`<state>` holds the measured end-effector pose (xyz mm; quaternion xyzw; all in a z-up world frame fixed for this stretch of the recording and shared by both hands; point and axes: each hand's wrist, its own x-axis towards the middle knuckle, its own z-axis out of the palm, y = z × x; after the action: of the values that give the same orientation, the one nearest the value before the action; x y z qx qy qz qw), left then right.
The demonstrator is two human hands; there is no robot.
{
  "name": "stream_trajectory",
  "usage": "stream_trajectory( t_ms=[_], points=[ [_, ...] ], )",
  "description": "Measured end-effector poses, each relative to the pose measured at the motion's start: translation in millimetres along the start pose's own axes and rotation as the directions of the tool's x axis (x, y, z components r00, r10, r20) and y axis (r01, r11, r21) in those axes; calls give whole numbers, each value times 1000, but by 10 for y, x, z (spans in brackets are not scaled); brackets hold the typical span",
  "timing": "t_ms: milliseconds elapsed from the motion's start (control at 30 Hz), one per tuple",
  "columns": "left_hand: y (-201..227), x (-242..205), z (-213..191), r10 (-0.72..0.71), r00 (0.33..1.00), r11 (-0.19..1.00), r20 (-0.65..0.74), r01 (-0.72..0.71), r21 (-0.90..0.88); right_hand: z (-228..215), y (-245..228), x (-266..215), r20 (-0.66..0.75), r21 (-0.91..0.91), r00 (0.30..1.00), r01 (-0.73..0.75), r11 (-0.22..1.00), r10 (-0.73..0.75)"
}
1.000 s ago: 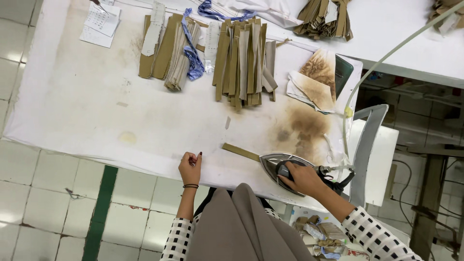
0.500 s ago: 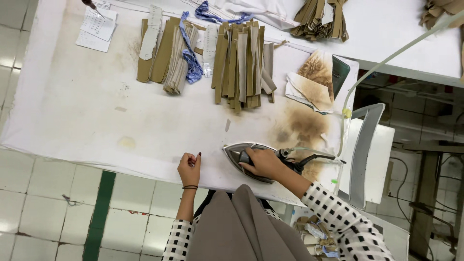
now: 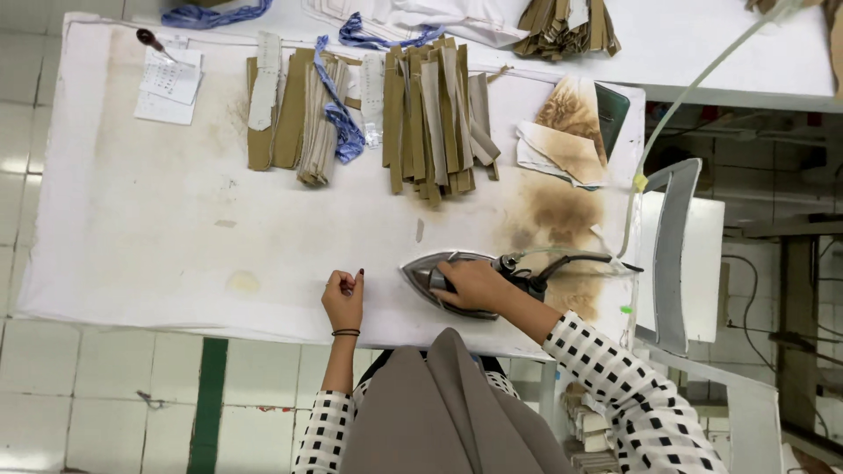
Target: The person repeatedly picks up narrow beige fabric strips, folds them in half lengthwise, and presses them with a steam iron on a white worktable. They handle the strips one at a time, placing each finished piece aside before starting the next.
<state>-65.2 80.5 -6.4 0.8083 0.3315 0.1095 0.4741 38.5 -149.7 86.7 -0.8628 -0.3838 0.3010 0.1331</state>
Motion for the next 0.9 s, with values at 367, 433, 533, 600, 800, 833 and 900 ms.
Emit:
stream_trajectory(
  t_ms=[367,433,533,600,800,833,900],
  points=[
    [-16,137,-62,-5,997,1000,75,3,23,20,201,-527,4,-83,998,-68,994,68],
    [-52,146,-67,-12,997,999,81,9,40,40,289,-638,28,-129,997,-73,989,77],
    [-74,149,-87,-38,996,998,78,34,58,-19,442,-762,-68,-31,968,-243,970,241],
    [-57,135,-102,-39,996,999,80,36,40,-3,563,-895,-78,-17,956,-283,959,281],
    [-77,136,-7,-56,995,998,88,54,27,105,728,-1288,-27,-94,950,-311,946,310],
    [-55,137,26,-57,994,998,95,55,28,83,781,-1307,-24,-91,948,-317,944,316],
    [-25,123,78,-35,993,999,115,31,40,48,888,-1339,-95,-32,911,-405,914,401]
  ],
)
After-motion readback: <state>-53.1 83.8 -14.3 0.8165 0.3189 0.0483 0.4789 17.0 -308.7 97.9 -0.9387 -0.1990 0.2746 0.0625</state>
